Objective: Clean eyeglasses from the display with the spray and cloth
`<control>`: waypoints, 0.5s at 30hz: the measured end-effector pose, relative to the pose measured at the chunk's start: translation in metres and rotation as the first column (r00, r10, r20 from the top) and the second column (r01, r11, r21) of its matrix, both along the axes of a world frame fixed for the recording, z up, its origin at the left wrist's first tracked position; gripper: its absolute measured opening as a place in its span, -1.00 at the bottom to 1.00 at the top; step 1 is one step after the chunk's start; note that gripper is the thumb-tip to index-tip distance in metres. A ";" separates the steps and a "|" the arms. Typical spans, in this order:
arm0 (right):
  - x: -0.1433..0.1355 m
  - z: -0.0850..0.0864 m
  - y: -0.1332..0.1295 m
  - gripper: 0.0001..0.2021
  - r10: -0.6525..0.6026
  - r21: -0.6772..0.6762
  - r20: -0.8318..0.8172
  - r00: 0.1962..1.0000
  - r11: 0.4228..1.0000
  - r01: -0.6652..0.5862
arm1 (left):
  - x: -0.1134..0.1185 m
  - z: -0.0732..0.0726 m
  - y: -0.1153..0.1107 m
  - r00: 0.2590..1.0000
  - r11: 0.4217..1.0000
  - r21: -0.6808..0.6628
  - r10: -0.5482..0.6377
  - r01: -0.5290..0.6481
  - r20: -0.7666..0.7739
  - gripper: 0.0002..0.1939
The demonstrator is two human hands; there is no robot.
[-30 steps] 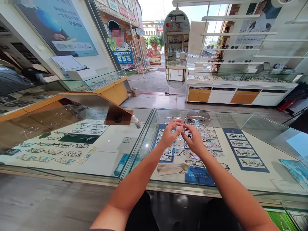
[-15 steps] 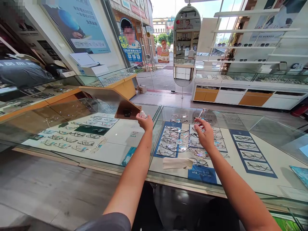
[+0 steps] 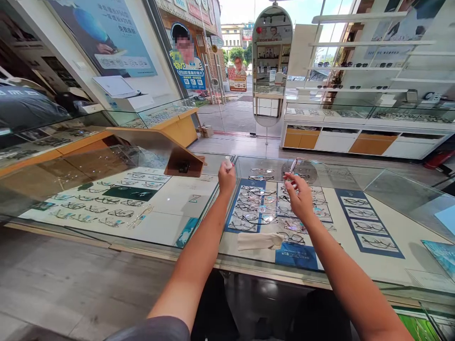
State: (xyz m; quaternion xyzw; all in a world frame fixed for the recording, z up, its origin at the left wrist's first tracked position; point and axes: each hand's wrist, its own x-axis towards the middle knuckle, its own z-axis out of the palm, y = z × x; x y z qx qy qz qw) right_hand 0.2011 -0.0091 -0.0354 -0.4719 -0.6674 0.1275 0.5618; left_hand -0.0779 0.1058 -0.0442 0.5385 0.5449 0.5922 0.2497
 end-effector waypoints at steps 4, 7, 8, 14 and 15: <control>-0.005 0.004 -0.005 -0.63 0.100 -0.035 -0.010 0.995 0.994 -0.100 | 0.036 0.016 -0.030 0.868 0.897 -0.006 -0.427 0.442 0.253 -0.53; -0.010 0.008 -0.010 -0.65 0.199 -0.089 -0.040 0.979 0.975 -0.202 | 0.052 0.031 -0.052 0.487 0.596 0.043 -0.694 0.802 0.531 -0.27; -0.011 0.009 -0.012 -0.65 0.228 -0.108 -0.055 0.972 0.967 -0.232 | 0.054 0.035 -0.057 0.397 0.519 0.050 -0.709 0.853 0.583 -0.22; -0.013 0.009 -0.015 -0.65 0.348 -0.191 -0.192 0.918 0.904 -0.383 | 0.054 0.048 -0.068 0.241 0.382 0.073 -0.708 0.921 0.663 -0.16; -0.013 0.009 -0.015 -0.66 0.363 -0.201 -0.215 0.907 0.892 -0.405 | 0.054 0.048 -0.067 0.247 0.385 0.071 -0.710 0.920 0.660 -0.16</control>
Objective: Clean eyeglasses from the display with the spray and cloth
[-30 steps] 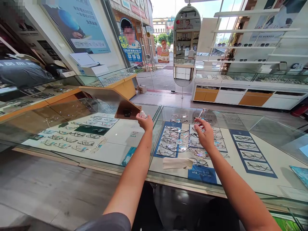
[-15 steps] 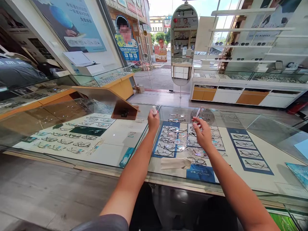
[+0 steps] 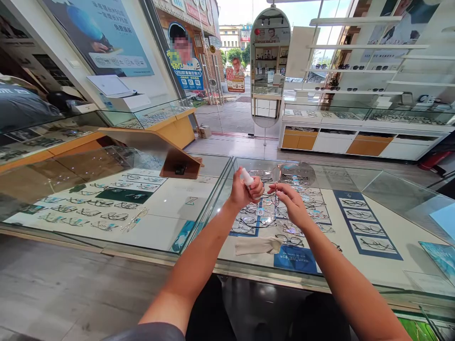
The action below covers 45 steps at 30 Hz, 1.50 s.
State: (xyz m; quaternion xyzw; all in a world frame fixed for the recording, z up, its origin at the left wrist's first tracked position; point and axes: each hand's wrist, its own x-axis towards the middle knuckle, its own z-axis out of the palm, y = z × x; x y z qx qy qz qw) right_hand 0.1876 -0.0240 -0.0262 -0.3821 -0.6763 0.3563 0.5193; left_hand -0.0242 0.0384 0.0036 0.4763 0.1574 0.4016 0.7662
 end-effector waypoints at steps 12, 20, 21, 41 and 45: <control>-0.005 0.012 -0.002 -0.63 0.142 -0.169 -0.117 0.983 0.972 -0.161 | 0.011 -0.028 0.009 0.848 0.871 0.402 0.422 -0.282 -0.321 -0.40; -0.006 0.011 -0.004 -0.64 0.168 -0.179 -0.118 0.979 0.966 -0.188 | 0.012 -0.026 0.008 0.825 0.841 0.478 0.447 -0.254 -0.347 -0.45; -0.006 0.011 -0.004 -0.64 0.172 -0.181 -0.117 0.978 0.965 -0.191 | 0.013 -0.026 0.008 0.822 0.844 0.469 0.448 -0.259 -0.353 -0.45; 0.004 0.002 0.011 -0.58 0.019 -0.197 -0.286 0.958 0.977 -0.078 | 0.020 -0.027 -0.004 0.802 0.847 0.530 0.350 -0.049 -0.484 -0.40; 0.003 -0.002 0.013 -0.60 0.026 -0.183 -0.303 0.953 0.979 -0.085 | 0.020 -0.030 -0.004 0.790 0.838 0.542 0.371 -0.059 -0.488 -0.42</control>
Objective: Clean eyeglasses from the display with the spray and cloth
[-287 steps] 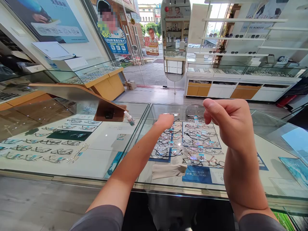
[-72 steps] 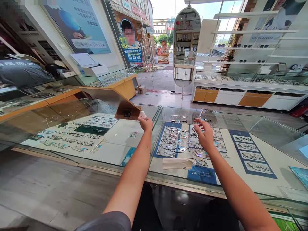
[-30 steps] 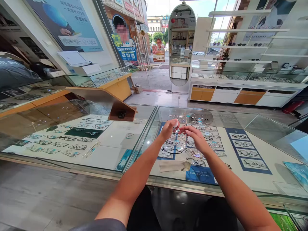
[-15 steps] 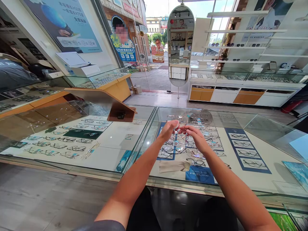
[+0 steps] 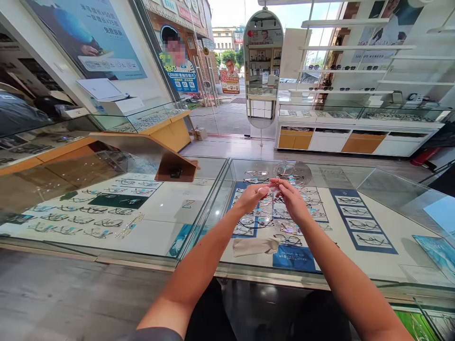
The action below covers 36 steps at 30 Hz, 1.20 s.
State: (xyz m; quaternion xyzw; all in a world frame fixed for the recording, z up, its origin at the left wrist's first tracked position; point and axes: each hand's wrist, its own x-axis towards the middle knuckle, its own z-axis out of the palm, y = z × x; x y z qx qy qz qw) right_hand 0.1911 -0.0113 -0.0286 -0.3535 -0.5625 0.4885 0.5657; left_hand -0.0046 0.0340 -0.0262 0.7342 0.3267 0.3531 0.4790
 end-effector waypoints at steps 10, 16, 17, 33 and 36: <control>0.000 0.011 -0.005 -0.61 0.004 -0.031 -0.050 0.999 0.999 -0.005 | -0.031 0.003 0.029 0.917 0.940 -0.055 0.340 -0.336 0.209 -0.43; 0.000 0.014 -0.005 -0.59 0.005 -0.048 -0.074 0.997 0.999 -0.009 | -0.078 -0.015 0.076 0.492 0.492 -0.082 0.870 -0.867 0.023 -0.80; 0.000 0.014 -0.005 -0.59 0.006 -0.053 -0.079 0.997 0.999 -0.011 | -0.085 -0.018 0.080 0.414 0.413 -0.081 0.910 -0.907 -0.005 -0.81; 0.001 0.017 -0.005 -0.56 0.012 -0.073 -0.080 0.997 0.997 -0.018 | -0.129 -0.051 0.099 0.076 0.073 -0.030 0.989 -0.997 -0.129 -0.72; 0.002 0.017 -0.005 -0.58 0.020 -0.077 -0.101 0.995 0.997 -0.028 | -0.129 -0.052 0.098 0.071 0.069 -0.018 0.991 -0.997 -0.110 -0.69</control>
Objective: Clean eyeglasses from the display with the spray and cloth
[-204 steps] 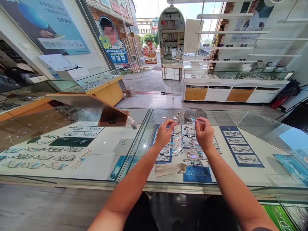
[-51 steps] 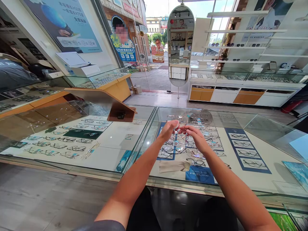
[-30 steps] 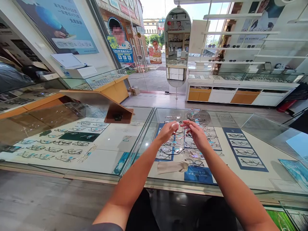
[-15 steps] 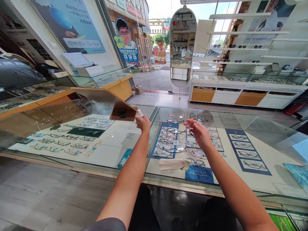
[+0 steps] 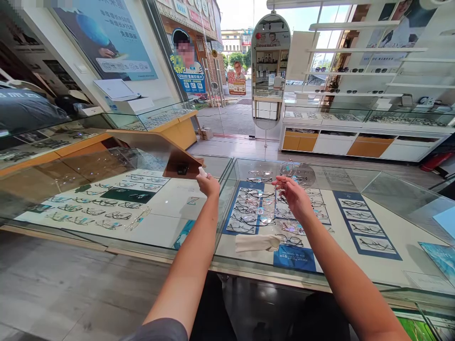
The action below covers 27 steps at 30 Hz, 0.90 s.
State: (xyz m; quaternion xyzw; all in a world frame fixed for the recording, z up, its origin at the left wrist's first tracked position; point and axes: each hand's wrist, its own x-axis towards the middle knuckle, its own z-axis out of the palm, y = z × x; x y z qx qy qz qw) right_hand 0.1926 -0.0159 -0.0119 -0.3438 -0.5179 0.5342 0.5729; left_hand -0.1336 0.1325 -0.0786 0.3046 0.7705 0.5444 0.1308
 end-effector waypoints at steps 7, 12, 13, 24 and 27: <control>0.001 0.000 0.000 -0.60 0.023 -0.004 -0.047 0.999 1.000 -0.023 | 0.015 0.010 -0.006 0.995 0.991 0.119 0.062 -0.053 -0.072 -0.36; 0.002 0.002 0.001 -0.59 0.008 -0.011 -0.062 0.998 1.000 -0.009 | 0.041 0.041 -0.032 0.938 0.927 0.370 0.079 0.056 -0.338 -0.22; 0.002 0.002 0.002 -0.59 0.002 -0.012 -0.071 0.997 1.000 -0.003 | 0.048 0.050 -0.042 0.914 0.901 0.418 0.072 0.112 -0.398 -0.21; 0.014 0.005 0.011 -0.64 -0.040 -0.017 -0.242 0.969 0.999 0.037 | 0.114 0.118 -0.155 -0.007 0.169 -0.326 -0.879 0.930 -0.477 -0.72; 0.015 0.003 0.012 -0.64 -0.033 -0.014 -0.263 0.964 0.999 0.031 | 0.124 0.113 -0.172 -0.279 -0.013 -0.673 -0.916 0.740 -0.290 -0.78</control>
